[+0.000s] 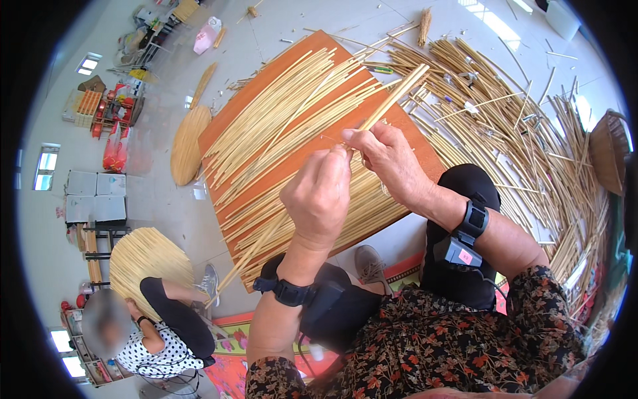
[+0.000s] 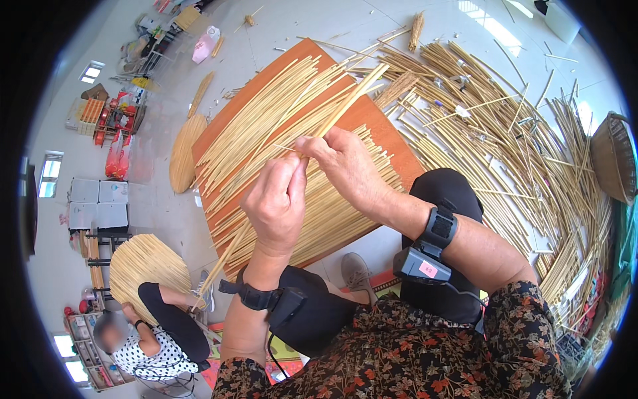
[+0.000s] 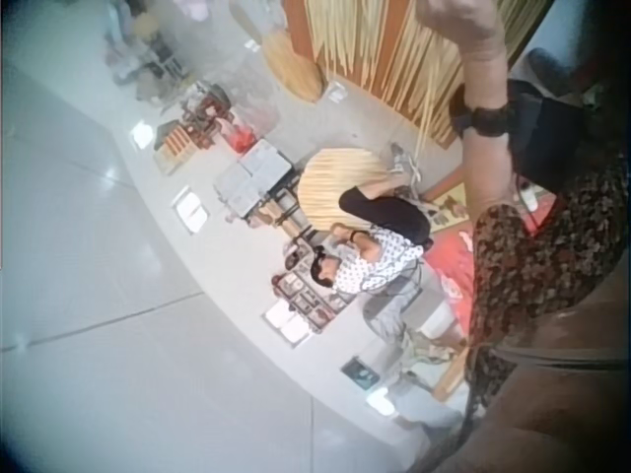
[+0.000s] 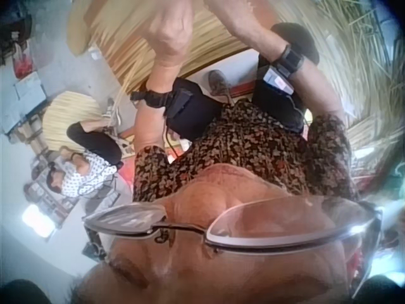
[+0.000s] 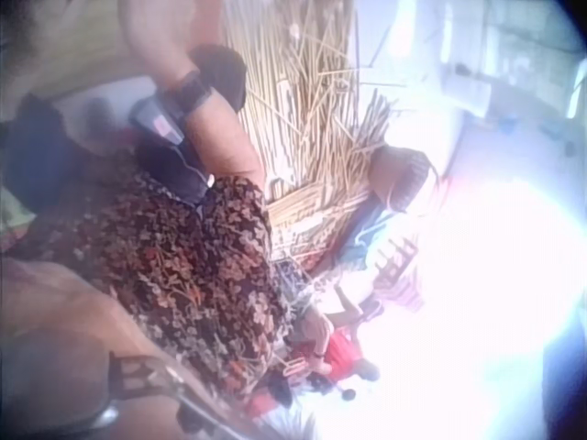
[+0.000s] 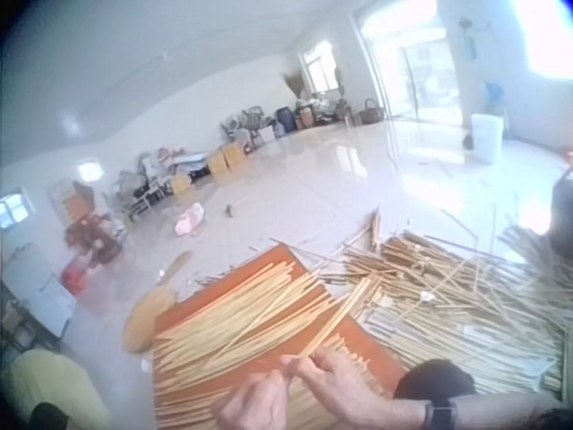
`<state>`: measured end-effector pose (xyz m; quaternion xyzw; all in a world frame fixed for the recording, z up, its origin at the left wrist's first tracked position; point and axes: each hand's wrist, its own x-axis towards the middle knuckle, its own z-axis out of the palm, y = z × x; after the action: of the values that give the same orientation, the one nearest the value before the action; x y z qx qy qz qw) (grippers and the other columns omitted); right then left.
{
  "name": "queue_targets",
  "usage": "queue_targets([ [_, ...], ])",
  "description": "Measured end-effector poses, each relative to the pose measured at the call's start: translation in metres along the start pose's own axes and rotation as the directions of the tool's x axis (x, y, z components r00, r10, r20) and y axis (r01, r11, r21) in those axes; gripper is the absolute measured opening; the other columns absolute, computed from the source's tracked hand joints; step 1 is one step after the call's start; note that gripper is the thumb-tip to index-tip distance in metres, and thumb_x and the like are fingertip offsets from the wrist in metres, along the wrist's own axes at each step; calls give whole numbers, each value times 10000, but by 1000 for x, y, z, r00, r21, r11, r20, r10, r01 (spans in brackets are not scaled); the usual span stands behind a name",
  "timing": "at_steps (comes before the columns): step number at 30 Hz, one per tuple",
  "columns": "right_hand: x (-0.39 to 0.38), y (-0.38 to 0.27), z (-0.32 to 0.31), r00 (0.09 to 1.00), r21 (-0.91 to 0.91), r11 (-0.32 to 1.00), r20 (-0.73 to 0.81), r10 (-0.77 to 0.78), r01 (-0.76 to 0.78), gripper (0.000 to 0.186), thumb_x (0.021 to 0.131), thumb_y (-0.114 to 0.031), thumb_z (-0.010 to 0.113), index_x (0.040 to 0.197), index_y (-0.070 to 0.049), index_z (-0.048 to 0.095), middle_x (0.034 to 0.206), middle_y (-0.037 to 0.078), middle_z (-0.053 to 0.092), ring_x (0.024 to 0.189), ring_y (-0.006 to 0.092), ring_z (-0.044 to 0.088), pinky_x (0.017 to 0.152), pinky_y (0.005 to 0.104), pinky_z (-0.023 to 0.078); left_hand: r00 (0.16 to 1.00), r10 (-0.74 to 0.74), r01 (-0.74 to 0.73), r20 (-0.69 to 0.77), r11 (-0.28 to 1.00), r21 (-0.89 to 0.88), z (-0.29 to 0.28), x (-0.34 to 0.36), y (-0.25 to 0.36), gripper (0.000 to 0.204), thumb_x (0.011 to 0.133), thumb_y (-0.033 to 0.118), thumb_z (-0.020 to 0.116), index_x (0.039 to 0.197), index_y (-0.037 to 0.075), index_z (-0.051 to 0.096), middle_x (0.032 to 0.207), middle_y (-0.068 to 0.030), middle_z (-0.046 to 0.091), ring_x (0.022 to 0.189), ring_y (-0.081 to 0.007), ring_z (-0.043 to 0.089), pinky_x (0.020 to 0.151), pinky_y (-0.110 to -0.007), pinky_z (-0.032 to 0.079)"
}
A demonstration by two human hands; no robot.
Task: The person sits on a mat and weaves thin bamboo strips into a flat mat using a string. They repeatedly pick up strips, align them, and tie them together to form a woven structure.
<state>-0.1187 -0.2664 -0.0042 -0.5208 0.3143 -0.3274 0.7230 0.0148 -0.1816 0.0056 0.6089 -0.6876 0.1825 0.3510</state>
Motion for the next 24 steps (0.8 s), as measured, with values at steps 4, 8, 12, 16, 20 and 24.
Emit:
queue_targets([
  [4, 8, 17, 1, 999, 239, 970, 22, 47, -51, 289, 1035, -330, 697, 995, -47, 652, 743, -44, 494, 673, 61, 453, 623, 245, 385, 1000, -9, 9, 10, 1000, -12, 5, -3, -1, 155, 876, 40, 797, 997, 86, 712, 829, -35, 680, 652, -236, 672, 536, -360, 509],
  [8, 15, 24, -9, 991, 96, 987, 56, 123, -128, 289, 1039, -317, 704, 1015, -35, 652, 742, -13, 552, 663, 92, 515, 624, 283, 448, 999, -14, 14, 48, 1000, 11, 10, -9, -11, 96, 909, 88, 767, 972, 116, 700, 816, -25, 672, 643, -243, 671, 534, -371, 512],
  [12, 0, 20, -21, 989, -548, 832, -56, -138, 85, 248, 992, -280, 734, 922, -48, 681, 686, 84, 632, 624, 215, 617, 595, 350, 492, 985, -102, 91, 136, 992, 84, -3, -14, -19, 97, 911, 126, 794, 920, 107, 699, 827, -43, 710, 666, -260, 697, 559, -374, 526],
  [16, -2, -1, -21, 707, -767, 312, 248, -663, 561, 180, 932, -214, 758, 960, -40, 719, 758, 163, 693, 696, 352, 678, 642, 422, 530, 982, -39, 24, 186, 997, 79, -4, -16, -25, 91, 901, 139, 799, 913, 127, 709, 780, -34, 689, 628, -259, 679, 534, -375, 516],
  [20, 26, -9, -16, 892, -704, 549, 332, -307, 450, 139, 972, -125, 680, 1038, -4, 699, 841, 159, 689, 809, 310, 691, 735, 403, 542, 978, 9, -12, 206, 1000, 14, 5, -18, -28, 92, 893, 169, 808, 912, 137, 723, 753, -28, 681, 598, -261, 666, 518, -371, 514],
  [24, 53, -3, -15, 908, -697, 605, 403, -114, 385, 135, 990, -120, 622, 962, -1, 679, 825, 178, 691, 820, 367, 697, 748, 449, 548, 970, 3, 0, 245, 1000, -12, 9, -13, -37, 105, 892, 211, 810, 925, 142, 737, 764, -33, 700, 608, -267, 678, 525, -373, 523],
])
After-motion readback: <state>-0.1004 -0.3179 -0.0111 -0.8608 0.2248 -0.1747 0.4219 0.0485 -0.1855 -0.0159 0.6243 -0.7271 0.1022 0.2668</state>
